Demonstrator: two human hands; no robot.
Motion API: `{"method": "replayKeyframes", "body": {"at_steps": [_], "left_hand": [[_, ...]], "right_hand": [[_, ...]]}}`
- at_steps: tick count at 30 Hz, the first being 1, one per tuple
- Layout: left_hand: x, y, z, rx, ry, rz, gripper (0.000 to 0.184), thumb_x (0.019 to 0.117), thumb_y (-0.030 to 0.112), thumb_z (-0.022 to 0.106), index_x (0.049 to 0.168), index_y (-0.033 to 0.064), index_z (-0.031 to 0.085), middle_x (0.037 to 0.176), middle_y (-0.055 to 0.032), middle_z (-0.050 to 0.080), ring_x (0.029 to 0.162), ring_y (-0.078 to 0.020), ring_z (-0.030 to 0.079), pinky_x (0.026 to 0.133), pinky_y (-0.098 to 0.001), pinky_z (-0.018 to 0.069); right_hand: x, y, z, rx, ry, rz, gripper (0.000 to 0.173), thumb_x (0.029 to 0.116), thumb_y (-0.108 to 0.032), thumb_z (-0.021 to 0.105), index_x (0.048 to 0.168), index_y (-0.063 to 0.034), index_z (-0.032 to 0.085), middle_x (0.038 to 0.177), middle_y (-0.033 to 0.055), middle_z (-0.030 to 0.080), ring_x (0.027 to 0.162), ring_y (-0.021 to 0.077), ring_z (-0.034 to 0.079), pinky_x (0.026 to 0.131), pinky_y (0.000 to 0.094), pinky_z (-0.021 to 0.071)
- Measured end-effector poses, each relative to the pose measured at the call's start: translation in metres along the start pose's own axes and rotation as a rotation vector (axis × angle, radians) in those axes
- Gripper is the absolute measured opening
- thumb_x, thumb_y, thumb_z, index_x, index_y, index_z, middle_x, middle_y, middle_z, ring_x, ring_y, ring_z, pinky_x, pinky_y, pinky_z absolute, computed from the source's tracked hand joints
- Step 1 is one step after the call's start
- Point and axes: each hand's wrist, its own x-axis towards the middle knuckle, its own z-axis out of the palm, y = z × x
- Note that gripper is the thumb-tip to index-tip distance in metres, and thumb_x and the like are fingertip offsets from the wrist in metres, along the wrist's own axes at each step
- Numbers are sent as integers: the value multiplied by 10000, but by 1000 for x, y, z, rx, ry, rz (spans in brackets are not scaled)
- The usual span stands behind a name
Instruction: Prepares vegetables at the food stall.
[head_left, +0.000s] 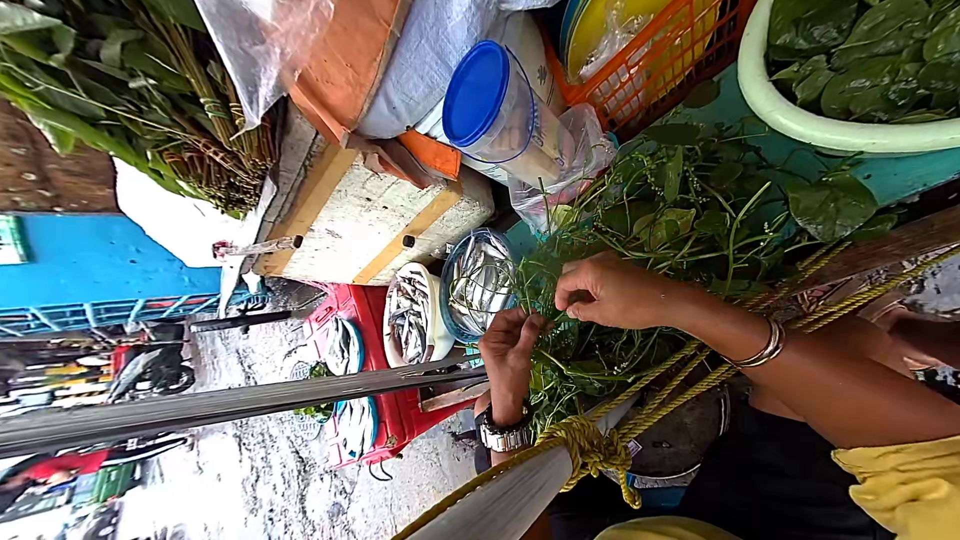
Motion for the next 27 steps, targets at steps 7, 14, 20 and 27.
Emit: {"method": "replayKeyframes", "body": {"at_steps": [7, 14, 20, 27], "left_hand": [[-6, 0, 6, -15, -33, 9, 94, 922, -18, 653, 1001, 30, 672, 889, -58, 749, 810, -145, 732, 788, -336, 622], [-6, 0, -3, 89, -38, 45, 93, 939, 3, 608, 1024, 30, 635, 896, -52, 733, 792, -162, 728, 774, -351, 626], [-4, -2, -4, 274, -136, 2, 84, 909, 61, 684, 949, 40, 612, 815, -21, 688, 721, -94, 660, 683, -272, 569], [6, 1, 0, 232, -18, -63, 127, 966, 94, 650, 870, 79, 569, 661, 20, 541, 580, -68, 522, 564, -230, 462]], "right_hand": [[10, 14, 25, -272, -99, -37, 181, 915, -185, 777, 996, -30, 733, 1033, 132, 598, 966, 275, 620, 818, 421, 550], [9, 24, 15, -311, -104, -78, 76, 942, -79, 692, 895, -30, 728, 1010, 125, 617, 953, 278, 633, 786, 449, 553], [12, 31, -8, -116, -87, -3, 110, 929, -115, 729, 886, -13, 729, 945, 117, 610, 896, 236, 608, 808, 399, 519], [8, 60, -3, 122, -44, -66, 198, 997, -213, 658, 872, -80, 735, 890, 50, 628, 680, 122, 586, 585, 286, 514]]}}
